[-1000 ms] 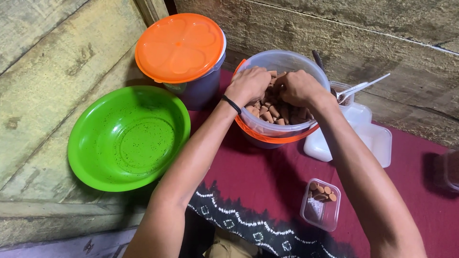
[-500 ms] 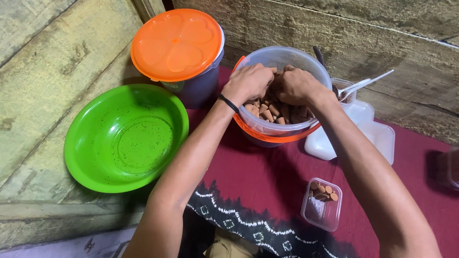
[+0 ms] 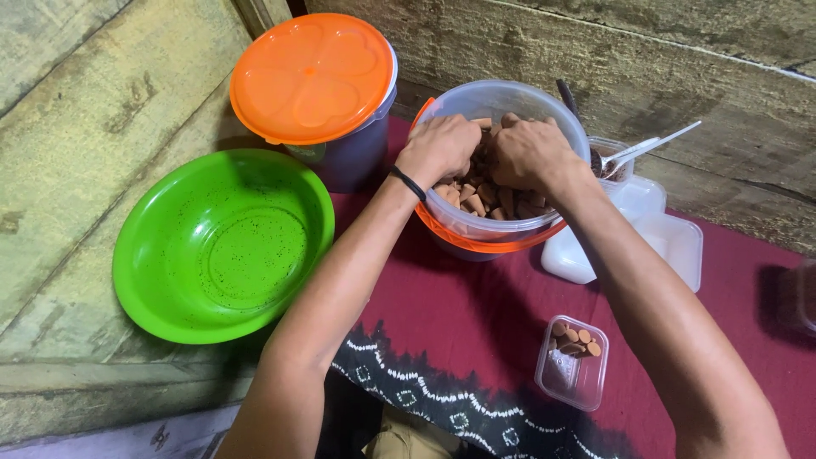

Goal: The person sits on the floor and transfers small, brown, cone-shaped clay pieces from a large orange bucket into a small, clear plastic container. They handle the pieces by hand, picking them up and placing them into the container.

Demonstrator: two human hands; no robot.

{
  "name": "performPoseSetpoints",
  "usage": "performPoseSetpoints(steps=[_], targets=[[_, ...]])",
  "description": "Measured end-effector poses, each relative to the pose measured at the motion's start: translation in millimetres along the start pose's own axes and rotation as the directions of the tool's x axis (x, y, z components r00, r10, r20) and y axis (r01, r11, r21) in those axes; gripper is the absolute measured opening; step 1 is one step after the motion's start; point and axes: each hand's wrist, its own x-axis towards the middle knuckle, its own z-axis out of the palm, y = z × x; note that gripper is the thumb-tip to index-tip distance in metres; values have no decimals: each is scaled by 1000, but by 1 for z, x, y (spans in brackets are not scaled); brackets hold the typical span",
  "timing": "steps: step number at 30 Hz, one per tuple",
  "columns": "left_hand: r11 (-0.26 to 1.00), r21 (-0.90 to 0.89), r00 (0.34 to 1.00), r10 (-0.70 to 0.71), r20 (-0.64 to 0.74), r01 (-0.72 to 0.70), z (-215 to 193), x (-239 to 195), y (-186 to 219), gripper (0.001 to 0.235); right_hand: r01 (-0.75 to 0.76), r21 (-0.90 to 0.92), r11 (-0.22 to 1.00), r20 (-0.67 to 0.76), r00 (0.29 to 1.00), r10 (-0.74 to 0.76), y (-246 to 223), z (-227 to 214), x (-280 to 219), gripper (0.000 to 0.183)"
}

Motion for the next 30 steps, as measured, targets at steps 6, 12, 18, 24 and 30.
performPoseSetpoints(steps=[6, 12, 18, 24, 30], targets=[[998, 58, 999, 16, 39, -18, 0, 6, 4, 43, -14, 140, 990, 51, 999, 7, 8, 6, 3, 39], [999, 50, 1000, 10, 8, -11, 5, 16, -3, 36, 14, 103, 995, -26, 1000, -11, 16, 20, 14, 34], [999, 48, 1000, 9, 21, -10, 8, 19, -4, 38, 44, 81, 996, -37, 998, -41, 10, 13, 10, 31], [1000, 16, 1000, 3, -1, -3, 16, 26, -9, 38, 25, -117, 993, -61, 998, -32, 1, 8, 4, 40], [1000, -3, 1000, -21, -6, 21, 19, 21, -10, 43, 25, -295, 955, -30, 999, -35, -3, 10, 9, 42]])
